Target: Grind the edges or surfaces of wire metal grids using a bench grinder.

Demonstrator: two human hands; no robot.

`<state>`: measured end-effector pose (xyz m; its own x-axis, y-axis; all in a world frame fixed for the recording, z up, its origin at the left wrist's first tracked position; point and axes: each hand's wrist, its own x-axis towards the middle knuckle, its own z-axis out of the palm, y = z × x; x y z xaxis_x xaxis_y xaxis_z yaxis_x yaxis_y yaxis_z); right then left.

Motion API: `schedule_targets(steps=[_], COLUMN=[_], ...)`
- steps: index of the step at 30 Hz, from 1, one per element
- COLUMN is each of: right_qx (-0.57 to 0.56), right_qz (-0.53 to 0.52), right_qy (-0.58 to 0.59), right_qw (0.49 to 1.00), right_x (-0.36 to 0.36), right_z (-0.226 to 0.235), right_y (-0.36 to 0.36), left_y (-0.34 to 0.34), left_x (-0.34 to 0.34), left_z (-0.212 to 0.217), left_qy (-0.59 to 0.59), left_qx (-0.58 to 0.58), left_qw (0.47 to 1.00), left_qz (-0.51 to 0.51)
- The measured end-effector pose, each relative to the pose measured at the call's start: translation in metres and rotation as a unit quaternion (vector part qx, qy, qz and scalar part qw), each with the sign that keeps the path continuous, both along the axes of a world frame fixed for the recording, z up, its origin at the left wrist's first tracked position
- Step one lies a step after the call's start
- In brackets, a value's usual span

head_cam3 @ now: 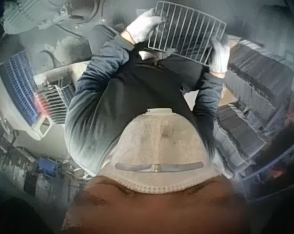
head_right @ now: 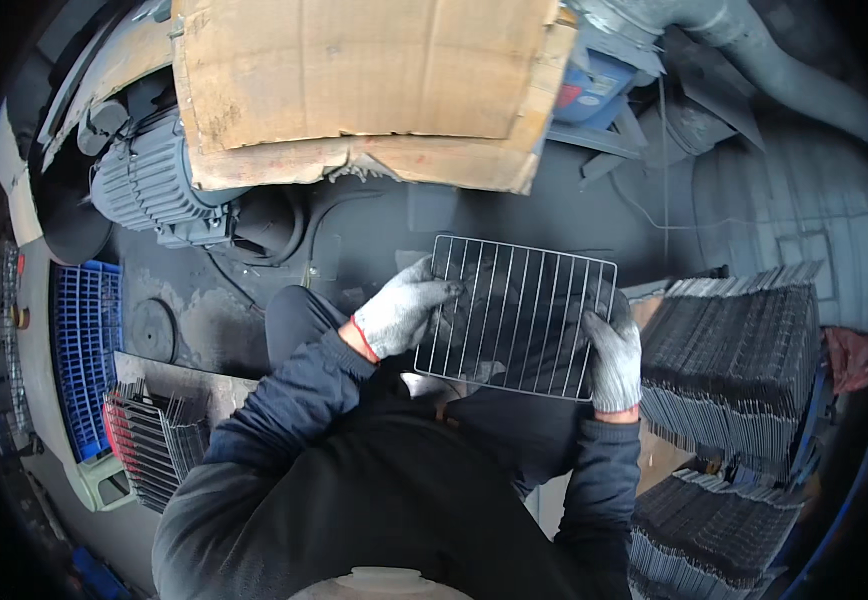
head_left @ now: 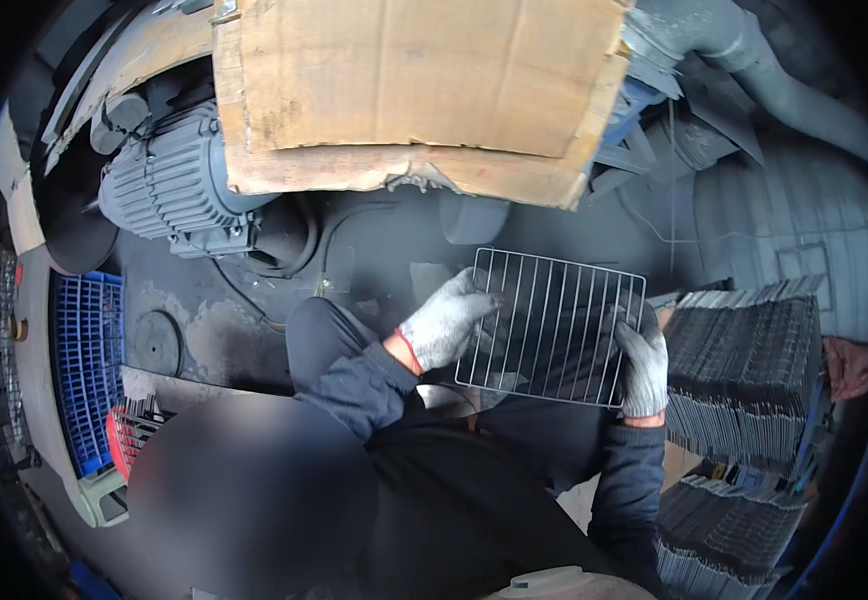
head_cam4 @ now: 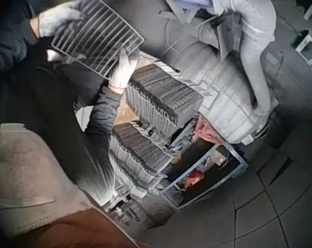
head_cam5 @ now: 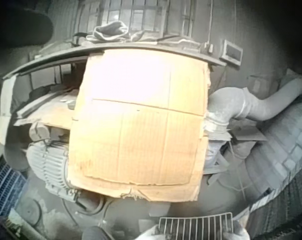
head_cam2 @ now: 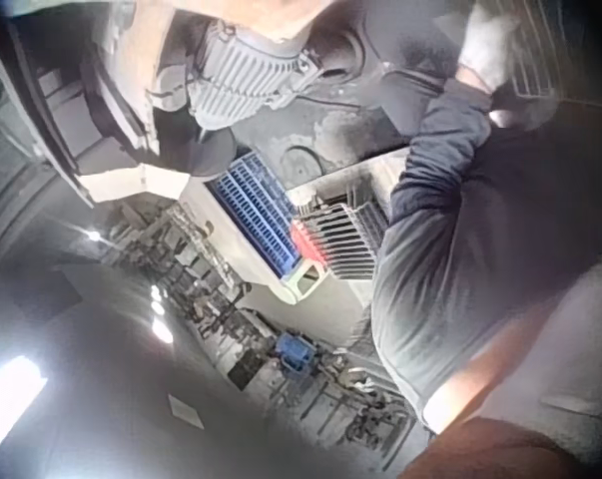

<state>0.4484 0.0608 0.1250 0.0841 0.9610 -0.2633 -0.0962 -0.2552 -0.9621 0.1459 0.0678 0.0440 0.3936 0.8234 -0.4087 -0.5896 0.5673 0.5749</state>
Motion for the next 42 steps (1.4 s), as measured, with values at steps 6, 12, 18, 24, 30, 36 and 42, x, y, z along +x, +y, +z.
schedule_targets(steps=[6,12,18,24,30,36,42], right_qx=[0.038,0.047,0.044,0.035,0.038,0.025,-0.058], right_qz=[-0.016,0.074,0.135,0.13,0.088,0.131,0.309], right_qy=[0.003,-0.002,0.001,0.051,0.113,0.033,-0.104], right_qw=[0.999,0.996,0.99,0.99,0.989,0.99,0.944], right_x=[0.003,-0.024,-0.041,-0.064,-0.045,-0.088,-0.13], right_z=[0.01,0.0,-0.011,-0.084,-0.149,-0.175,-0.142], right_y=[-0.057,-0.061,-0.051,0.006,0.06,0.074,0.07], left_y=[-0.046,-0.085,-0.098,-0.063,0.003,-0.022,-0.044], left_x=[-0.005,-0.038,-0.058,-0.052,-0.02,-0.051,-0.149], left_z=[0.043,0.052,0.05,-0.01,-0.075,-0.055,-0.024], left_qy=[0.049,0.094,0.291,0.396,0.499,0.351,0.266], left_qx=[0.098,0.136,0.213,0.238,0.226,0.066,-0.07], left_qw=[0.993,0.984,0.925,0.871,0.824,0.915,0.953], left_qz=[0.039,0.069,0.123,0.165,0.146,0.186,0.128])
